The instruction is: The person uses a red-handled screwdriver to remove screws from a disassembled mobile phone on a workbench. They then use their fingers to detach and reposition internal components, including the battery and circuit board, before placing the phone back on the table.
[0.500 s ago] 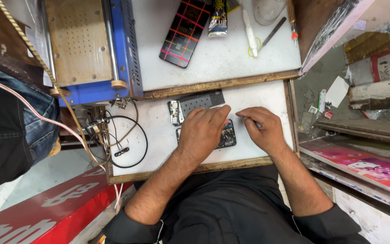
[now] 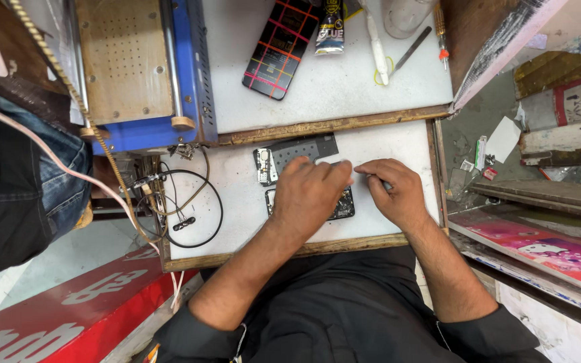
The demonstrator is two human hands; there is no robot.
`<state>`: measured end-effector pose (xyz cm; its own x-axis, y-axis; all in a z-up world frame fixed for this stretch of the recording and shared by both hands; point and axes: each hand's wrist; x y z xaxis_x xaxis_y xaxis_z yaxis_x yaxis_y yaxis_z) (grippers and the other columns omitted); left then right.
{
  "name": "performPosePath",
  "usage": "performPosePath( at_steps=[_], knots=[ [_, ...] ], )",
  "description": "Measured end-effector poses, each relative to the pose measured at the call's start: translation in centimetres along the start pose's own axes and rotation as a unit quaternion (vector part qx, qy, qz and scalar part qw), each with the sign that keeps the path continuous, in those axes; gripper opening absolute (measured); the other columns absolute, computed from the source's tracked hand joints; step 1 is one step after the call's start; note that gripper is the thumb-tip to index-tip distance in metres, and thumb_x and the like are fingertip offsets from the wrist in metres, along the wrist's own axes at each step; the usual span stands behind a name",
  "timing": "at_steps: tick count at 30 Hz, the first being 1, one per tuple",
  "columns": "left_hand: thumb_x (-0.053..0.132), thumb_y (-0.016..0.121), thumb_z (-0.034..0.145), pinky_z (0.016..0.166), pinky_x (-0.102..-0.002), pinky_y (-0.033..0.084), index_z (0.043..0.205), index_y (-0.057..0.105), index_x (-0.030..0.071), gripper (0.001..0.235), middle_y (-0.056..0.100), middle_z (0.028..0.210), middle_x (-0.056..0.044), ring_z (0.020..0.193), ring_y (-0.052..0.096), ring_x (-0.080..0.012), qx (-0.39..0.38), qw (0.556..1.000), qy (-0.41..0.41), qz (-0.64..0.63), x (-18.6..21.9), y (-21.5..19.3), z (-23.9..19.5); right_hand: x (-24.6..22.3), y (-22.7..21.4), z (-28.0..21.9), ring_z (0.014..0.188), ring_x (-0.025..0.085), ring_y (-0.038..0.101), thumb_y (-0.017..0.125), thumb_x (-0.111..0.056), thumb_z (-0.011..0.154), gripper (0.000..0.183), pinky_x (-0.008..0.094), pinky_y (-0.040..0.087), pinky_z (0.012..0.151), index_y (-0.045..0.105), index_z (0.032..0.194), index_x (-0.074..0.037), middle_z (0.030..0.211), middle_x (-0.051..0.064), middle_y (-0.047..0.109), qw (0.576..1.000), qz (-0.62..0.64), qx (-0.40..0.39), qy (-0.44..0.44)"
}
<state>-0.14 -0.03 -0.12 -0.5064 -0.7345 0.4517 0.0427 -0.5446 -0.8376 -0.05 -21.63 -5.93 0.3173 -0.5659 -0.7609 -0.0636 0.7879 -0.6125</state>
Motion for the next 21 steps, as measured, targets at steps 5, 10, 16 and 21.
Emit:
performPosePath(
  at_steps=[5, 10, 16, 21],
  knots=[
    [0.005, 0.066, 0.089, 0.079, -0.04, 0.053, 0.127, 0.064, 0.011, 0.039, 0.072, 0.104, -0.006, 0.088, 0.072, -0.0241, 0.034, 0.996, 0.039, -0.07, -0.37, 0.12, 0.22, -0.14, -0.05, 0.42, 0.097, 0.025, 0.074, 0.063, 0.006, 0.087, 0.025, 0.035, 0.06, 0.084, 0.075, 0.107, -0.003, 0.103, 0.011, 0.077, 1.0, 0.007, 0.005, 0.021],
    [0.019, 0.067, 0.103, 0.086, -0.038, 0.056, 0.125, 0.064, 0.015, 0.023, 0.073, 0.096, -0.005, 0.092, 0.072, -0.022, -0.076, 0.996, -0.047, 0.005, -0.07, 0.41, -0.57, -0.55, -0.01, 0.31, 0.095, 0.024, 0.074, 0.064, 0.006, 0.087, 0.026, 0.035, 0.059, 0.083, 0.076, 0.107, -0.005, 0.101, 0.01, 0.077, 1.0, -0.001, -0.009, 0.024],
    [0.01, 0.066, 0.089, 0.091, -0.043, 0.055, 0.131, 0.063, 0.014, 0.042, 0.074, 0.103, -0.005, 0.093, 0.071, -0.0233, -0.043, 0.999, -0.016, -0.017, -0.16, 0.45, -0.16, -0.65, -0.1, 0.24, 0.098, 0.025, 0.073, 0.063, 0.006, 0.087, 0.026, 0.035, 0.059, 0.085, 0.075, 0.108, -0.004, 0.103, 0.011, 0.077, 1.0, 0.001, 0.0, 0.01],
    [-0.004, 0.059, 0.082, 0.087, -0.043, 0.053, 0.127, 0.061, 0.011, 0.048, 0.074, 0.116, -0.017, 0.099, 0.071, -0.0326, 0.055, 0.993, 0.046, -0.095, -0.5, -0.29, -0.01, -0.71, -0.18, 0.3, 0.095, 0.024, 0.074, 0.062, 0.006, 0.086, 0.027, 0.034, 0.059, 0.083, 0.075, 0.107, -0.004, 0.102, 0.01, 0.077, 0.999, 0.011, -0.003, 0.03]
  ],
)
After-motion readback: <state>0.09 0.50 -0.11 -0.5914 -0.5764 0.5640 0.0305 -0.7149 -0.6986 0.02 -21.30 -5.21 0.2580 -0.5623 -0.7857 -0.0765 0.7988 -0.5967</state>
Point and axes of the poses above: each hand's wrist, its own z-axis towards the middle knuckle, its own y-axis out of the palm, x = y × z
